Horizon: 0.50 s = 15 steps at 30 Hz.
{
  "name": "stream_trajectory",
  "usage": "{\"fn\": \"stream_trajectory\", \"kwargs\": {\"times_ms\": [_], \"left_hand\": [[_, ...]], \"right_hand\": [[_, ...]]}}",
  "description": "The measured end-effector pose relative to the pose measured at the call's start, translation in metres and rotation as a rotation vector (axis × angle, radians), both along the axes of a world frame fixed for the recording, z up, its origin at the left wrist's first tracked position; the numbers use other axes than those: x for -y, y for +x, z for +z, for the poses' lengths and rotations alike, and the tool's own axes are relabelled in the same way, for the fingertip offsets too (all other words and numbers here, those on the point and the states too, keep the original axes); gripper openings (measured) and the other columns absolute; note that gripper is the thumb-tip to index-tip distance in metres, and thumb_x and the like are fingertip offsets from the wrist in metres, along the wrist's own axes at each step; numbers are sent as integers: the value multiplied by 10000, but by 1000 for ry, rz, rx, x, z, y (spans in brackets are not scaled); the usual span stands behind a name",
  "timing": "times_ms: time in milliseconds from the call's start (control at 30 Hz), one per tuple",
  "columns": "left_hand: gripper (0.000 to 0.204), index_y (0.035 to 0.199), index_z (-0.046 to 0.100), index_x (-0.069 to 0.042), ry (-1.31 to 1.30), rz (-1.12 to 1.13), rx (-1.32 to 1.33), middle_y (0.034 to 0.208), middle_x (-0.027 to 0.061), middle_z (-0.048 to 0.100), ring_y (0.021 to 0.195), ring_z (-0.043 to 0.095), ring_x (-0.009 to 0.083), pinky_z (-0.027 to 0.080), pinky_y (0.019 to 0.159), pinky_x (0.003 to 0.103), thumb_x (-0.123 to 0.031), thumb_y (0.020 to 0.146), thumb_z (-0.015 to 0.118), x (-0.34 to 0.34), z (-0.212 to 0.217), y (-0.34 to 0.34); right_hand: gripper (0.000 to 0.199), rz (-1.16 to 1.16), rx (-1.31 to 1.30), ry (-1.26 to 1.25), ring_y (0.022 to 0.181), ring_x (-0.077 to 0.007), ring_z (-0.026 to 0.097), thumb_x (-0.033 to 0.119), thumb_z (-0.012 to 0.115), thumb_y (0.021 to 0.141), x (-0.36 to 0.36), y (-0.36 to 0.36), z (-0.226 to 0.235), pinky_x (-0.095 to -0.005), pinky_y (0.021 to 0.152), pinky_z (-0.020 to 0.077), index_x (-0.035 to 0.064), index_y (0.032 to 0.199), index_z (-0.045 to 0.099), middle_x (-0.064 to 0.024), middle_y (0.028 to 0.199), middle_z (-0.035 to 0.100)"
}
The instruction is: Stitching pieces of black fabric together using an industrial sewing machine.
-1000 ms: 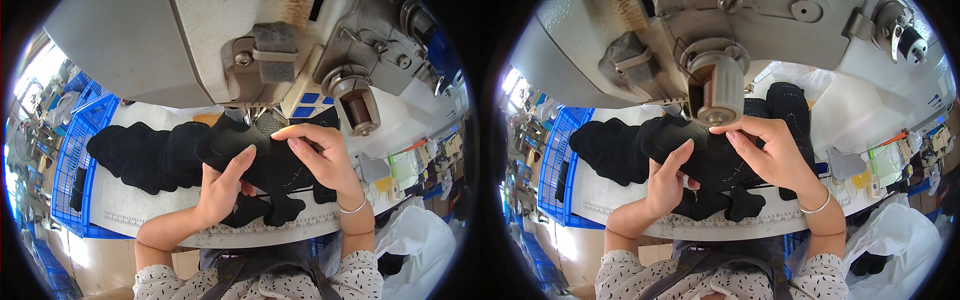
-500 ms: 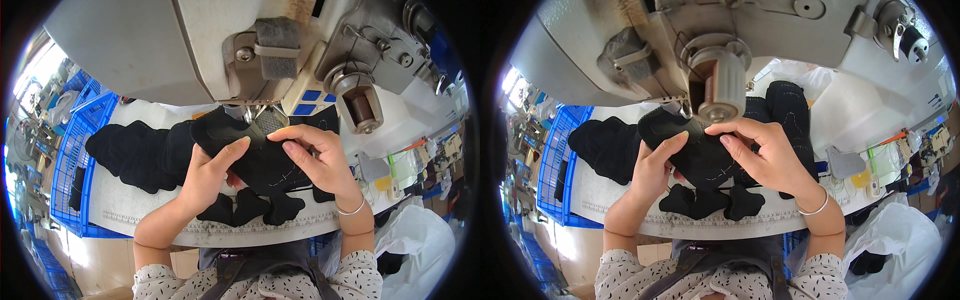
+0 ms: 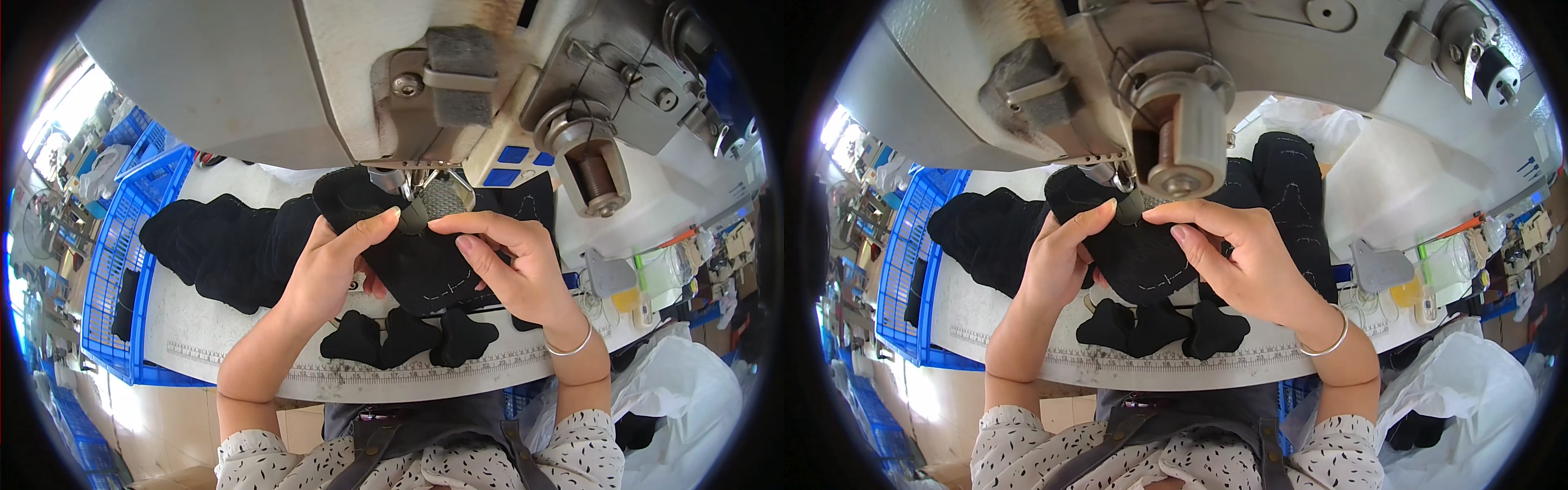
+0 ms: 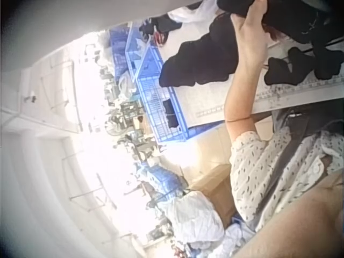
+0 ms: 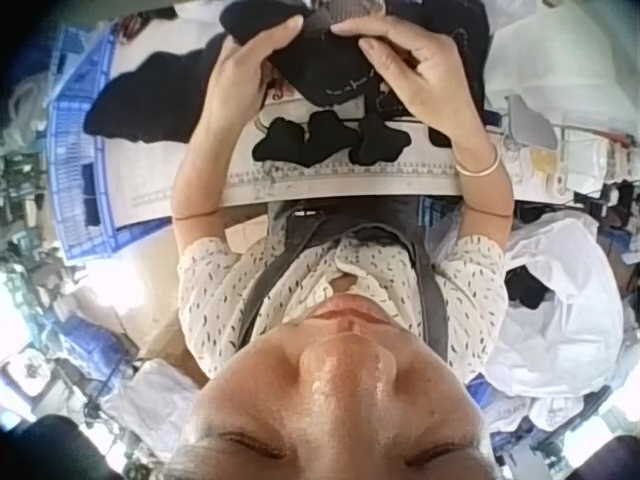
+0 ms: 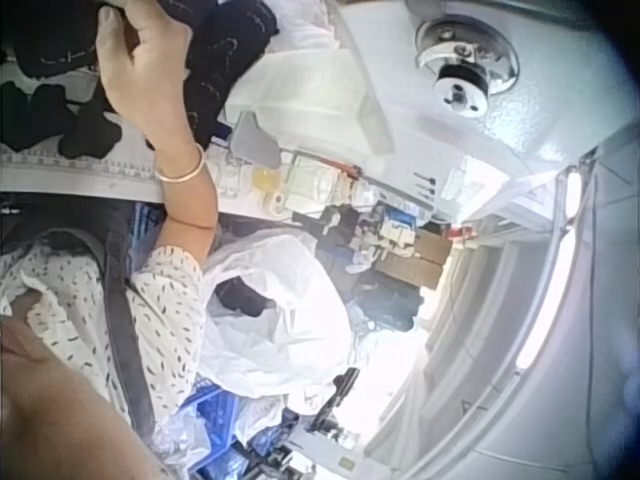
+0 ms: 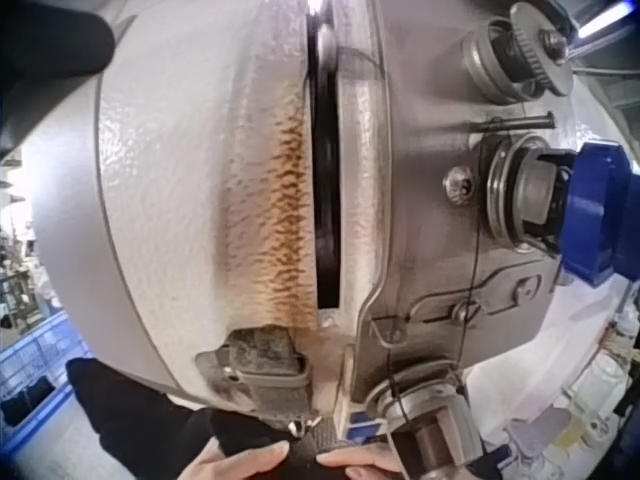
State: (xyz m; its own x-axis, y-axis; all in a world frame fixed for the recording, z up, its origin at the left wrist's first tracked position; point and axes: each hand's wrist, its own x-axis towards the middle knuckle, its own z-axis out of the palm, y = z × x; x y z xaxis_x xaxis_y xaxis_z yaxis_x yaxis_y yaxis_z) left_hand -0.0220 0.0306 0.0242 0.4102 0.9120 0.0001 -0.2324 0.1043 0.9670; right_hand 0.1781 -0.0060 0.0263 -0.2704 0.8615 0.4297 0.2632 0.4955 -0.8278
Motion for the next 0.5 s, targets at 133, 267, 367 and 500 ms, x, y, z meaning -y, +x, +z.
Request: {"fn": "stream_trajectory", "kwargs": {"times_ms": [133,267,367,500], "left_hand": [[210,890,571,-34,-12,-13,28,673,22,580,461,520,101,362,375,218,-241,885,540,0,-2,0],[230,833,607,-5,57,35,-43,641,21,594,460,520,79,375,383,205,-229,871,569,4,2,1],[231,780,624,20,140,74,-107,631,27,605,478,527,59,395,397,191,-202,845,609,5,2,1],[228,761,628,38,119,84,-92,633,24,605,496,524,45,413,408,183,-179,828,633,6,5,4]], "right_hand": [[211,-4,29,31,470,-18,454,57,502,881,0,-1,0,-169,441,371,40,1040,641,5,585,541],[219,-1,37,70,462,-21,442,47,491,882,0,-2,1,-172,436,359,41,1040,642,12,553,522],[218,-14,31,62,460,-22,432,43,492,879,0,-2,3,-177,435,345,38,1038,642,10,548,514],[208,21,60,-11,515,-55,423,20,498,876,1,-1,9,-205,490,370,9,1047,616,-24,578,494]]}}
